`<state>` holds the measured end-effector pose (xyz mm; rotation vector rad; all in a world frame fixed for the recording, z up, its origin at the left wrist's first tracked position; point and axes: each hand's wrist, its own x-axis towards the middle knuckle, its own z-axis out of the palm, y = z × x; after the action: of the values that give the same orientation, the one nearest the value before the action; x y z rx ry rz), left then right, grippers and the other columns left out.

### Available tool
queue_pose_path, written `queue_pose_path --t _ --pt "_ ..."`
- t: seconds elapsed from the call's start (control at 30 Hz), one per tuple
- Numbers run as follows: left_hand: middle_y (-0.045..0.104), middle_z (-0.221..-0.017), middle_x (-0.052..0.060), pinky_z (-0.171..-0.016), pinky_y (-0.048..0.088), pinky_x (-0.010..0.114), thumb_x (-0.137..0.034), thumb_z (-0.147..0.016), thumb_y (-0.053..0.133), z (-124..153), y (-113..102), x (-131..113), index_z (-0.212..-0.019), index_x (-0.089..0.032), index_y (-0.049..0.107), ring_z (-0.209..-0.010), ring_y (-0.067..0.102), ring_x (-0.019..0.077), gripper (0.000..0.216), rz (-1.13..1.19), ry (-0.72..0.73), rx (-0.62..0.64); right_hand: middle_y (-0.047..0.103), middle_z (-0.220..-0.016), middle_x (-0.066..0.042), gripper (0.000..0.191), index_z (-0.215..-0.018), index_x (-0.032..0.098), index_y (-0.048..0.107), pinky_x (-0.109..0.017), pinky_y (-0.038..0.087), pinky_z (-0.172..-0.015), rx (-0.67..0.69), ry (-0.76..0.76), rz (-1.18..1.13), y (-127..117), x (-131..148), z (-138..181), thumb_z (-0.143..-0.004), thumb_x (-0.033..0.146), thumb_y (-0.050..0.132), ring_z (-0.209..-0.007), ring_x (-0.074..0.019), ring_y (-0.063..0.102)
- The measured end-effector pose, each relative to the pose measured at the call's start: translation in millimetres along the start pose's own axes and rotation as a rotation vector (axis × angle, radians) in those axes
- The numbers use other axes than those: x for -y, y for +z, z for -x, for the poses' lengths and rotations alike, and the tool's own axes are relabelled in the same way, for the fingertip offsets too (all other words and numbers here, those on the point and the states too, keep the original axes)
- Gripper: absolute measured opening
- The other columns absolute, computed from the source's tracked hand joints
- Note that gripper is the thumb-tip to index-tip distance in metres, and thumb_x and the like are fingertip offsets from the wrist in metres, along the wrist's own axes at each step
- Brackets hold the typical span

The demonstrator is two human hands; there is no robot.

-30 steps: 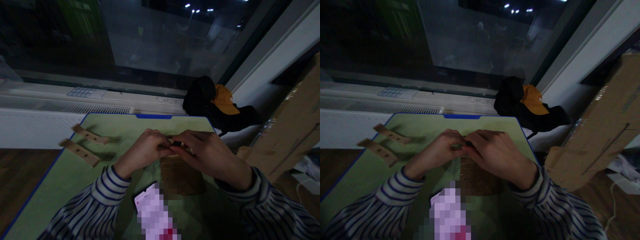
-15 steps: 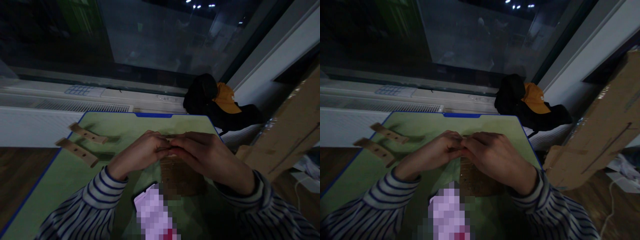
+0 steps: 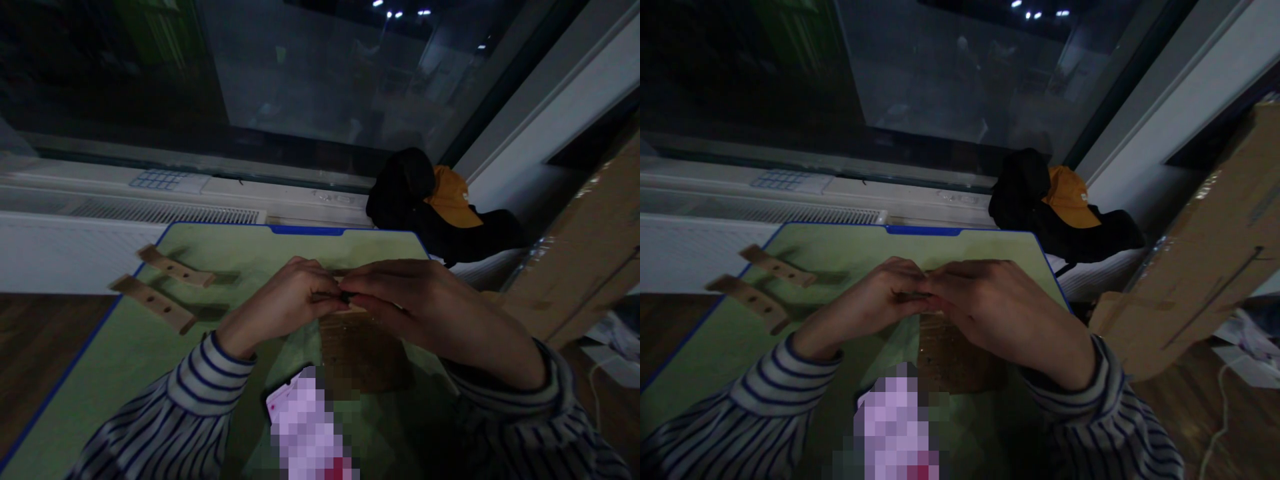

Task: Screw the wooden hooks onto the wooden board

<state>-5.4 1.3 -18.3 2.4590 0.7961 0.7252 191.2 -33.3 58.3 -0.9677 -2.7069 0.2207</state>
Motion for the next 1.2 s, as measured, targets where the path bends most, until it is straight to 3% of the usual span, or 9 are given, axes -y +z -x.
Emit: queue_pose_path --t 0.23,0.43,0.67,0.77,0.93,1.2 --pt "0.064 -0.07 0.001 -0.071 0.04 0.028 -0.031 -0.088 0.051 -1 -3 -2 -0.074 -0.017 0.066 -0.071 0.058 0.0136 0.024 0.022 0.025 0.038 0.066 -0.094 -0.002 0.016 -0.1 0.021 0.06 -0.028 0.047 -0.077 0.013 0.079 0.019 3 3 -7 -0.089 0.028 0.05 -0.087 -0.0156 0.062" --pt "0.065 -0.075 0.0 -0.076 0.038 0.032 -0.034 -0.081 0.061 -1 -4 -6 -0.085 -0.018 0.066 -0.077 0.059 0.0159 0.017 -0.04 -0.045 -0.032 0.066 -0.092 -0.002 0.02 -0.103 0.02 0.059 -0.027 0.047 -0.071 0.005 0.095 0.049 2 3 -4 -0.091 0.029 0.047 -0.082 -0.015 0.062" --pt "0.064 -0.073 -0.001 -0.076 0.038 0.031 -0.033 -0.083 0.059 -1 0 -4 -0.083 -0.019 0.066 -0.075 0.058 0.0143 0.016 0.002 -0.031 -0.044 0.064 -0.112 -0.002 0.032 -0.12 0.024 0.052 -0.027 0.046 -0.083 -0.014 0.006 -0.077 1 -5 1 -0.089 0.021 0.05 -0.096 -0.0148 0.061" --pt "0.065 -0.077 -0.001 -0.077 0.038 0.031 -0.032 -0.084 0.057 -2 0 -2 -0.086 -0.019 0.065 -0.076 0.058 0.0143 0.016 0.007 -0.025 -0.013 0.066 -0.105 -0.002 0.022 -0.109 0.023 0.059 -0.027 0.047 -0.08 -0.001 0.026 -0.041 0 -6 0 -0.088 0.021 0.052 -0.092 -0.0151 0.063" --pt "0.061 -0.069 -0.001 -0.074 0.039 0.029 -0.025 -0.086 0.054 -2 -2 -3 -0.073 -0.017 0.062 -0.072 0.057 0.013 0.017 0.028 0.018 0.04 0.066 -0.094 -0.003 0.015 -0.095 0.018 0.061 -0.027 0.047 -0.071 0.022 0.067 0.012 1 -3 -5 -0.089 0.027 0.051 -0.081 -0.015 0.062" --pt "0.065 -0.069 -0.001 -0.075 0.038 0.033 -0.035 -0.083 0.059 -1 -2 -3 -0.077 -0.018 0.064 -0.071 0.059 0.0146 0.019 -0.051 -0.019 -0.075 0.065 -0.09 -0.003 0.025 -0.106 0.017 0.06 -0.03 0.047 -0.068 -0.023 0.075 0.094 4 -4 -6 -0.089 0.031 0.049 -0.08 -0.0175 0.062"
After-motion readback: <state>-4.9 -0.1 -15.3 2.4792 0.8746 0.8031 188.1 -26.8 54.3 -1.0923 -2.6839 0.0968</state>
